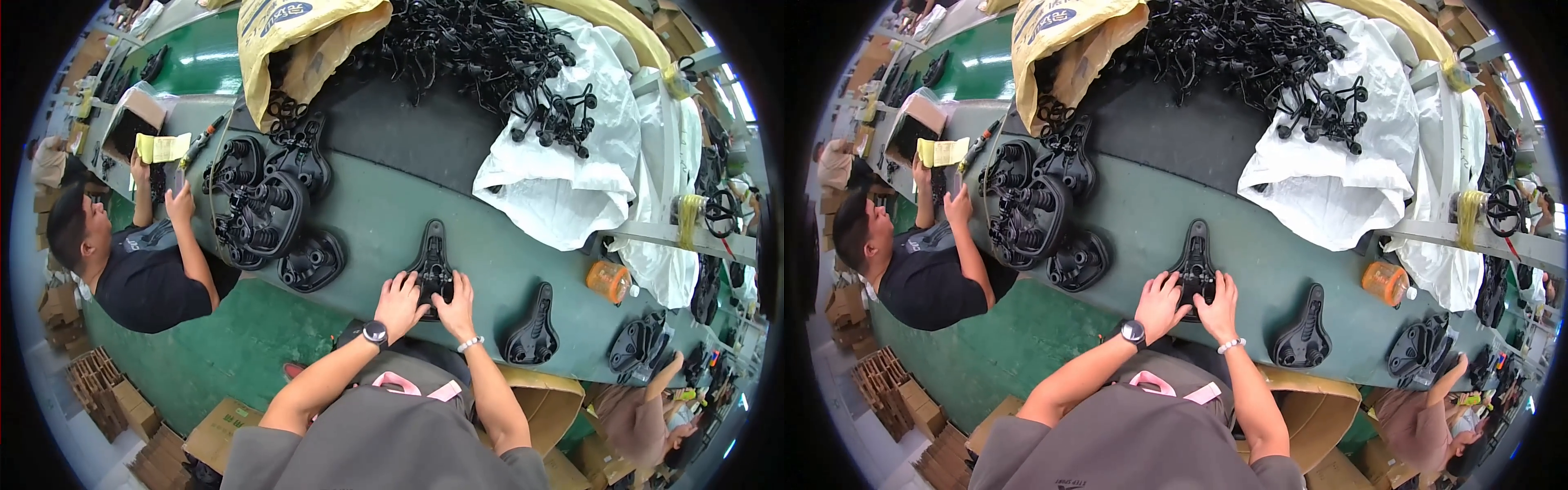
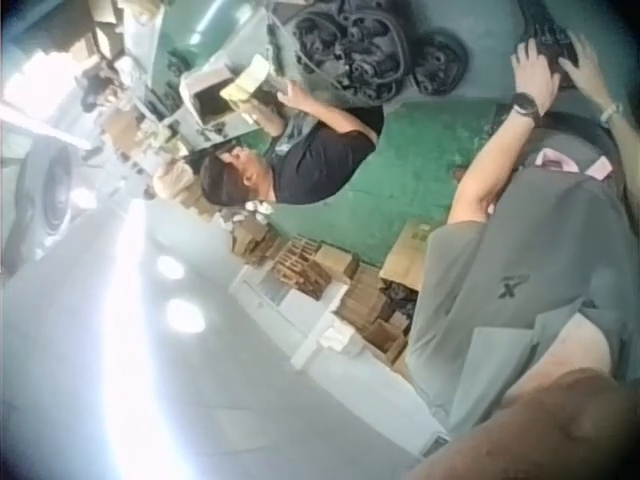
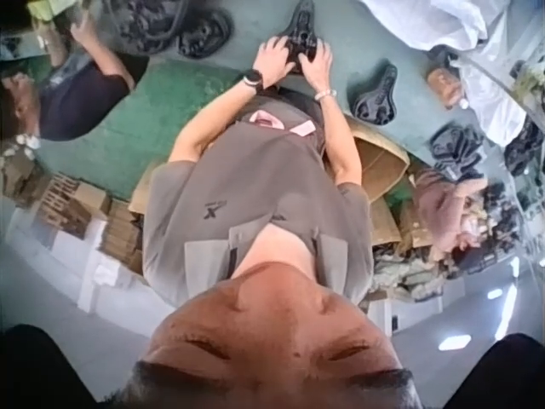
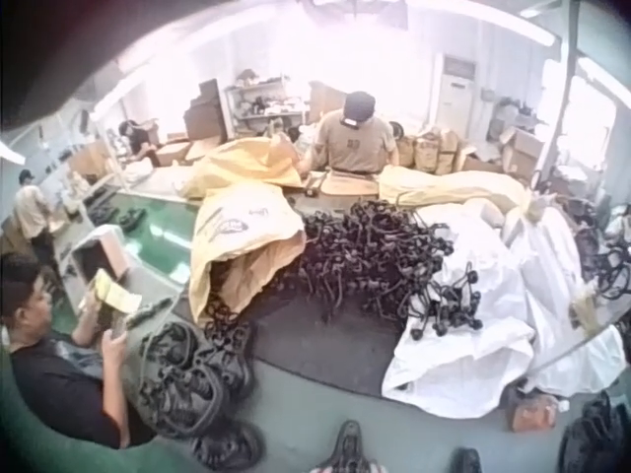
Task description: The recorder is assembling bicycle saddles by manually fitting clamps and rails together at a factory workbench.
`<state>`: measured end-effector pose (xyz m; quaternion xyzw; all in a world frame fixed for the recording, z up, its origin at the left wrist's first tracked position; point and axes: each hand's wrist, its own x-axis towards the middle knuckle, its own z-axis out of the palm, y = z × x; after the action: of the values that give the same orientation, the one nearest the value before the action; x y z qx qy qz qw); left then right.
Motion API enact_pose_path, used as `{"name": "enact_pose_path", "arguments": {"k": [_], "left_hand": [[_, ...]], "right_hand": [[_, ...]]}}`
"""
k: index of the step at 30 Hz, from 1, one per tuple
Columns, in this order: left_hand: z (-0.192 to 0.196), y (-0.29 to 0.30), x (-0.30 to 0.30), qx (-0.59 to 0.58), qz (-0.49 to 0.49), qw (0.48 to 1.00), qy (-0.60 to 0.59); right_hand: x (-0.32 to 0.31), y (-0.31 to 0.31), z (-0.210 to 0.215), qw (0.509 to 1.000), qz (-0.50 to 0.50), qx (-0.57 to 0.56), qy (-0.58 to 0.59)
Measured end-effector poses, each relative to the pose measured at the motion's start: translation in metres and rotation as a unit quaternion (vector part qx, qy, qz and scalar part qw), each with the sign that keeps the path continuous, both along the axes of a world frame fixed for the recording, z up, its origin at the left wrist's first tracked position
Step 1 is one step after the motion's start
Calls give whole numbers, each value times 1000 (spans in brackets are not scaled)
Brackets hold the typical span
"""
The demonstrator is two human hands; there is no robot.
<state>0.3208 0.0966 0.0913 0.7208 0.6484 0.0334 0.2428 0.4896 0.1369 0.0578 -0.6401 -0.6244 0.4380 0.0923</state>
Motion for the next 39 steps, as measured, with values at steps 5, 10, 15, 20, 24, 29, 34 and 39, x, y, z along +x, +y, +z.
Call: {"name": "enact_pose_path", "arguments": {"k": [5,10,15,20,24,29,34,39], "left_hand": [[-3,-5,7,-58,78,993,-61],[-25,-8,20,-16,205,973,-103],[-22,9,15,15,237,967,-92],[-28,7,10,-33,199,973,-110],[-32,36,-25,-225,206,933,-190],[-56,35,-16,-200,225,929,-215],[-1,35,-24,-140,296,894,-305],[64,82,-107,87,380,831,-397]], "right_hand": [[-2,-1,-9,997,2,81,-14],[-3,-3,-11,995,-3,94,-9],[-6,13,-6,992,-3,128,-14],[-3,9,-5,992,4,122,-27],[37,13,-2,988,-122,63,75],[164,19,-12,896,-184,199,-352],[220,-1,-43,884,-133,115,-432],[231,22,-49,885,-151,17,-441]]}}
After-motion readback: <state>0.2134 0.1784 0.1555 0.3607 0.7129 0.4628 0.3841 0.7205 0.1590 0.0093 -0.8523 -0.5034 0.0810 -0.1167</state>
